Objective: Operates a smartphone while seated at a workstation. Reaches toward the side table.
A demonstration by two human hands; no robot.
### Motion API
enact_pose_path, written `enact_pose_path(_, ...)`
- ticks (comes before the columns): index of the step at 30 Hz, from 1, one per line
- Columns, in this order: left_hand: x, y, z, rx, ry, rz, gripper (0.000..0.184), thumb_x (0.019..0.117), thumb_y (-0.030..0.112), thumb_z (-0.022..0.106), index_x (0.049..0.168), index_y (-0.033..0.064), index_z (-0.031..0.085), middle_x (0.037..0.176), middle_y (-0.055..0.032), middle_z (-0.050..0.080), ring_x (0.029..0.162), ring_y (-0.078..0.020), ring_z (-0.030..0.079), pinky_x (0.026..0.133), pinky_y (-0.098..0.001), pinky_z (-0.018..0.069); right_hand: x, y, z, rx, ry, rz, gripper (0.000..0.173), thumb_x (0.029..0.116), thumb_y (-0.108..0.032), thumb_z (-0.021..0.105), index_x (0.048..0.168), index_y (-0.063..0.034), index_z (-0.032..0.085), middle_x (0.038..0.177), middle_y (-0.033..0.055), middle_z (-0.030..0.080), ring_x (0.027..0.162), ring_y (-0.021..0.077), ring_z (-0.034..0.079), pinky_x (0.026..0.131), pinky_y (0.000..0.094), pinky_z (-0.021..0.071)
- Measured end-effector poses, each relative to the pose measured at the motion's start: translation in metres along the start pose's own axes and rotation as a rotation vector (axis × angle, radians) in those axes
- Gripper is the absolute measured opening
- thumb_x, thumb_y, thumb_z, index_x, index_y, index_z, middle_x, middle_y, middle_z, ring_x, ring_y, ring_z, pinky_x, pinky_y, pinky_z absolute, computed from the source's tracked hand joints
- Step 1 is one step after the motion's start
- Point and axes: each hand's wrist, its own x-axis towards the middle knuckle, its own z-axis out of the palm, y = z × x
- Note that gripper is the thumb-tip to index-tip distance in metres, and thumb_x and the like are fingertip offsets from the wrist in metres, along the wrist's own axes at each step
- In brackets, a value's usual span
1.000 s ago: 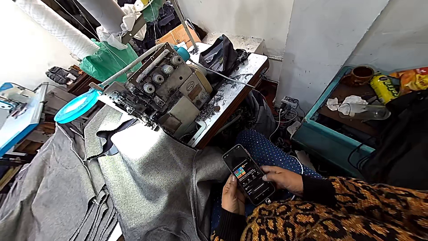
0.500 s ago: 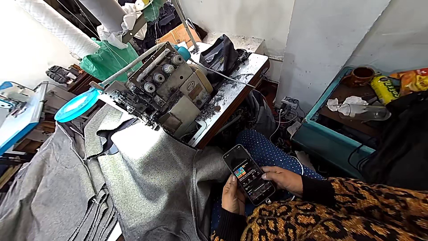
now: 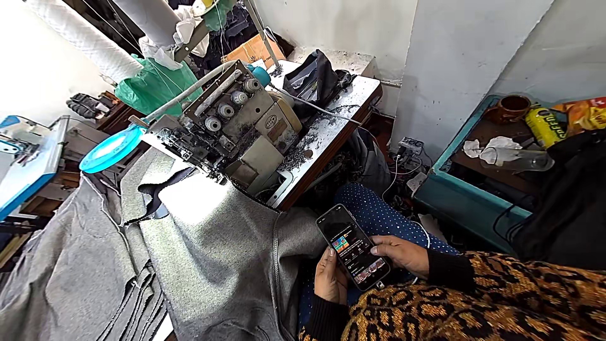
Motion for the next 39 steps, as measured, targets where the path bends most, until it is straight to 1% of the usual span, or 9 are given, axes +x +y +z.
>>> enact_pose_path(4,0.0005,-0.0007,-0.0007,-0.009,0.001,0.0,0.037,0.1112,0.012,0.023,0.135,-0.0052,0.046,0.106,-0.0156,0.073,0.091,-0.0233,0.075,0.082,-0.0394,0.0626,-0.0002,0.0,-0.0009,-0.026,-0.012,-0.01,0.027,0.0981,-0.015,0.052,0.122,-0.006,0.06,0.104,0.0009,0.068,0.092,0.0074,0.067,0.082,0.0298,0.0571)
enact_pose_path(7,0.0009,0.0001,-0.0008,-0.006,0.01,-0.006,0.037,0.1112,0.012,0.023,0.135,-0.0051,0.046,0.106,-0.0152,0.073,0.091,-0.0228,0.075,0.082,-0.0388,0.0627,0.0012,0.002,-0.0049,-0.039,-0.125,-0.046,0.049,0.0873,-0.005,0.061,0.134,-0.0028,0.049,0.113,0.0045,0.068,0.101,0.0082,0.068,0.09,0.0294,0.0563)
enact_pose_path(9,0.0005,0.0008,-0.0006,-0.008,0.008,-0.009,0.037,0.1113,0.012,0.023,0.135,-0.0053,0.045,0.105,-0.0152,0.073,0.09,-0.0228,0.075,0.081,-0.0387,0.0628,0.0019,0.0034,-0.0063,-0.021,-0.203,-0.054,0.066,0.0795,0.001,0.063,0.141,-0.0035,0.039,0.12,0.0049,0.066,0.107,0.0079,0.068,0.094,0.0282,0.056)
enact_pose_path(11,0.0,0.0015,0.0003,-0.011,0.005,-0.005,0.037,0.1111,0.012,0.022,0.135,-0.0053,0.045,0.105,-0.0151,0.073,0.09,-0.0228,0.075,0.081,-0.0389,0.0629,0.0015,0.0018,-0.0062,-0.029,-0.229,-0.04,0.075,0.0756,0.006,0.063,0.144,-0.004,0.034,0.126,0.0069,0.064,0.111,0.0092,0.066,0.096,0.0288,0.0556)
enact_pose_path(16,-0.0002,0.0014,0.0005,-0.005,-0.009,0.001,0.037,0.1109,0.011,0.022,0.135,-0.0054,0.045,0.106,-0.0146,0.073,0.091,-0.0223,0.075,0.082,-0.0385,0.0627,0.0013,-0.0005,-0.0047,-0.074,-0.178,-0.007,0.073,0.0796,0.016,0.058,0.147,-0.0012,0.035,0.13,0.0108,0.062,0.113,0.0108,0.066,0.098,0.0302,0.0545)
enact_pose_path(22,-0.0008,0.002,0.0016,0.023,0.018,0.004,0.036,0.1108,0.012,0.024,0.135,-0.0048,0.046,0.105,-0.0127,0.072,0.09,-0.02,0.074,0.081,-0.0367,0.0619,0.002,0.0037,-0.007,-0.038,-0.191,-0.055,0.071,0.0766,0.006,0.059,0.144,-0.0019,0.038,0.124,0.0064,0.064,0.109,0.0071,0.066,0.094,0.0277,0.0551)
enact_pose_path(30,-0.0007,0.0018,0.0017,0.019,0.012,0.005,0.037,0.1108,0.011,0.023,0.135,-0.0051,0.046,0.105,-0.0132,0.072,0.091,-0.0202,0.074,0.082,-0.0369,0.062,0.0024,0.0041,-0.0069,-0.033,-0.19,-0.058,0.068,0.0775,0.006,0.056,0.143,-0.0031,0.04,0.122,0.0062,0.066,0.107,0.0078,0.067,0.093,0.0285,0.0557)
enact_pose_path(34,-0.0003,0.001,0.001,0.012,0.009,0.011,0.037,0.1108,0.011,0.023,0.134,-0.0054,0.046,0.105,-0.0135,0.073,0.09,-0.0206,0.074,0.082,-0.0372,0.0622,0.002,0.0014,-0.0057,-0.063,-0.161,-0.035,0.06,0.0828,0.004,0.056,0.141,-0.003,0.043,0.119,0.0062,0.065,0.105,0.0083,0.066,0.091,0.029,0.0552)
enact_pose_path(39,0.0002,0.0008,0.0011,0.013,0.004,0.009,0.037,0.1107,0.011,0.023,0.134,-0.0054,0.046,0.106,-0.0141,0.073,0.092,-0.021,0.074,0.084,-0.0376,0.0619,0.006,-0.0024,-0.0038,-0.082,-0.092,-0.078,0.046,0.086,-0.001,0.057,0.131,-0.0023,0.053,0.112,0.0033,0.068,0.1,0.0048,0.066,0.09,0.0268,0.0547)
